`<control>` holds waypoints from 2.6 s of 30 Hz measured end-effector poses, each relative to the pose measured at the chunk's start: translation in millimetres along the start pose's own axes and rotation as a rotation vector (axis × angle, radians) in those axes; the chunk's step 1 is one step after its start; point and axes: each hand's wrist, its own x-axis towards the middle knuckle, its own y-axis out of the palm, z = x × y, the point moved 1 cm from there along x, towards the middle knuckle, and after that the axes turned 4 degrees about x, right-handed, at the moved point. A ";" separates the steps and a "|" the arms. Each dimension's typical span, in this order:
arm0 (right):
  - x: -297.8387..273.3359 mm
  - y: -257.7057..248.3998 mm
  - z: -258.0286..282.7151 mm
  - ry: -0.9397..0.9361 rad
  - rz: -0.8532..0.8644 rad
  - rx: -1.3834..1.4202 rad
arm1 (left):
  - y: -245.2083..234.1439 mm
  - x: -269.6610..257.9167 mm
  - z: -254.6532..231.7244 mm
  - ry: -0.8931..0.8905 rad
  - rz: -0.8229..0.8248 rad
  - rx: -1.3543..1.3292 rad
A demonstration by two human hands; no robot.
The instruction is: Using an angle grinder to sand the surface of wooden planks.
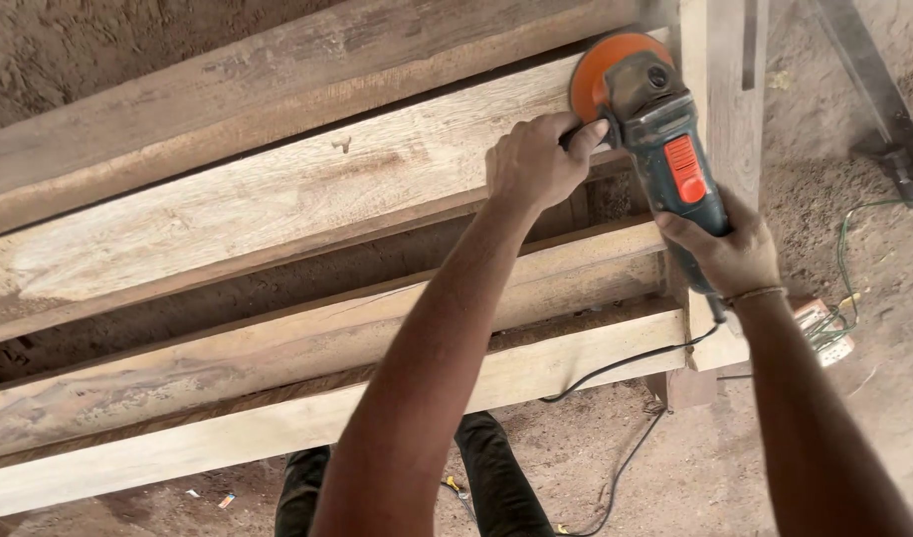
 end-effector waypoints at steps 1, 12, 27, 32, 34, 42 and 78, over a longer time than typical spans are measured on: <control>-2.8 15.5 -10.6 0.005 -0.005 0.014 | -1.0 -4.6 8.6 0.007 0.005 0.013; -42.3 108.9 27.7 -0.207 0.186 0.311 | -60.9 -63.2 87.4 -0.034 -0.115 0.238; -6.6 61.8 -0.4 0.016 0.012 0.446 | -47.6 16.2 -29.1 0.118 0.030 0.431; -25.0 71.3 -25.8 0.065 0.008 0.507 | -35.4 -6.3 -31.5 0.118 0.066 0.450; -22.3 73.5 -28.0 0.049 -0.019 0.489 | -39.8 -1.9 -32.5 0.141 0.068 0.462; -25.7 121.7 8.1 0.243 0.053 0.597 | -74.8 0.5 17.9 0.092 0.107 0.509; -131.8 275.3 70.6 -0.003 0.261 0.568 | -173.6 -137.1 162.6 -0.131 0.031 0.407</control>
